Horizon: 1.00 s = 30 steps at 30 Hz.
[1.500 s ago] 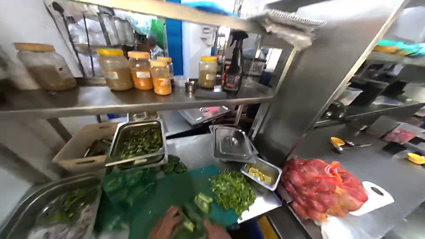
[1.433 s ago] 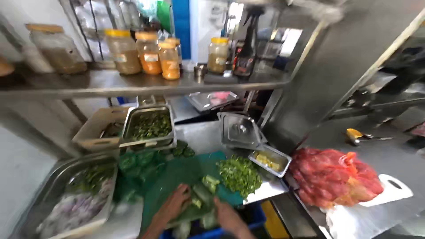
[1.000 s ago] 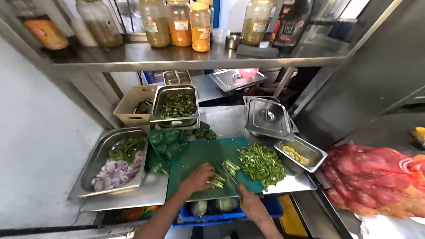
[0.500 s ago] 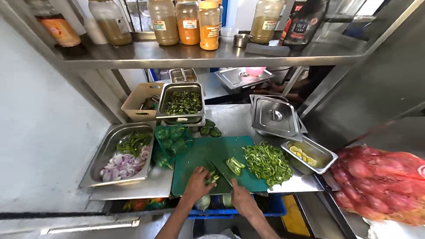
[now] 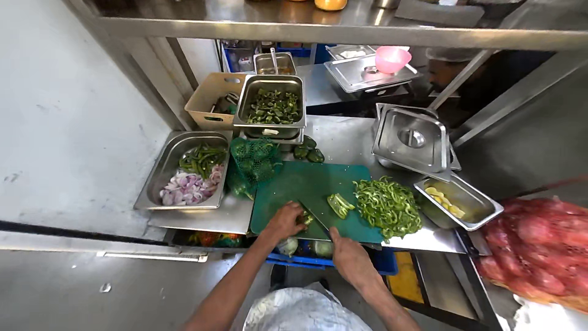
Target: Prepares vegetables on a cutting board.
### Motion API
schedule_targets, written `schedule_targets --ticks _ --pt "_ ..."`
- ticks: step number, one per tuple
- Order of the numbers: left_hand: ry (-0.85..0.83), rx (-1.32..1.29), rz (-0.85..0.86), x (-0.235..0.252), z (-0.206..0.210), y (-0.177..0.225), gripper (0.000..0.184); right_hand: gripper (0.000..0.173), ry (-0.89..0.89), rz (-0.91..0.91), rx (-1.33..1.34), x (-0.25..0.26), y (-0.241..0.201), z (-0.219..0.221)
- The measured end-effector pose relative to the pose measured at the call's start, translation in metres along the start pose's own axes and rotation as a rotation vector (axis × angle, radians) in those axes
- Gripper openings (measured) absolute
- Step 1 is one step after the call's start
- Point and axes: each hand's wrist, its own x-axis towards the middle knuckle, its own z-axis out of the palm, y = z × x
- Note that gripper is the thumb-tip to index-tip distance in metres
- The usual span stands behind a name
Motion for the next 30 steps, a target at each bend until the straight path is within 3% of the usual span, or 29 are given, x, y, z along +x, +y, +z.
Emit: schedule_targets --ticks 10,15,20,24,30 --pt "0.016 -0.008 -0.001 -0.004 0.003 -0.004 0.033 0.066 -0.116 -0.062 0.122 0.053 0.001 0.027" --pt "0.092 -0.055 0.002 -0.019 -0.001 -0.006 0.046 0.057 -0.069 -0.052 0.135 0.039 0.003 0.013" --pt "0.118 -0.049 0.044 -0.026 -0.003 -0.013 0.036 0.054 -0.068 -0.061 0.059 0.012 -0.009 0.002" --pt "0.057 -0.019 0.032 -0.027 0.0 -0.013 0.03 0.061 -0.084 -0.045 0.099 0.038 -0.02 0.037" --pt "0.111 -0.044 0.02 -0.034 -0.001 -0.017 0.039 0.062 -0.117 -0.105 0.102 0.046 -0.007 0.016"
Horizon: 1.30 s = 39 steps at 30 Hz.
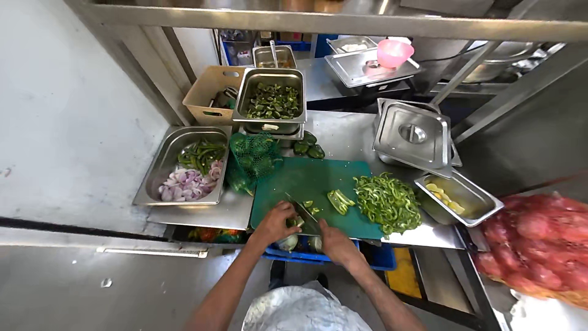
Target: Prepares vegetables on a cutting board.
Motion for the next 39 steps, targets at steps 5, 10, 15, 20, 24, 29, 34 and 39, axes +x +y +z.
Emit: schedule_targets --ticks 5,10,15,20,24,29,34,39 --pt "0.056 -0.029 -0.008 -0.009 -0.001 -0.005 0.031 0.056 0.0 0.003 -0.069 -0.03 -0.016 -0.011" --pt "-0.009 -0.037 -0.049 -0.008 -0.001 -0.003 0.027 0.061 -0.008 -0.006 -0.005 0.002 -0.02 0.025" --pt "0.09 -0.025 -0.085 -0.008 0.004 -0.005 0.028 0.055 0.044 -0.051 0.07 0.005 -0.004 0.006" --pt "0.252 0.104 -0.181 0.02 0.038 0.014 0.074 0.045 0.224 -0.065 0.283 -0.012 0.022 -0.018" --pt "0.05 0.218 -0.248 0.058 0.053 0.034 0.07 0.051 0.298 -0.021 0.45 -0.012 0.051 -0.013" --pt "0.009 0.218 -0.187 0.073 0.047 0.031 0.061 0.049 0.344 0.034 0.577 -0.014 0.075 0.007" --pt "0.14 0.249 -0.039 0.073 0.052 0.025 0.041 0.048 0.339 0.049 0.639 -0.018 0.089 0.027" --pt "0.162 0.277 -0.034 0.08 0.049 0.025 0.037 0.046 0.293 0.087 0.666 -0.018 0.094 0.035"
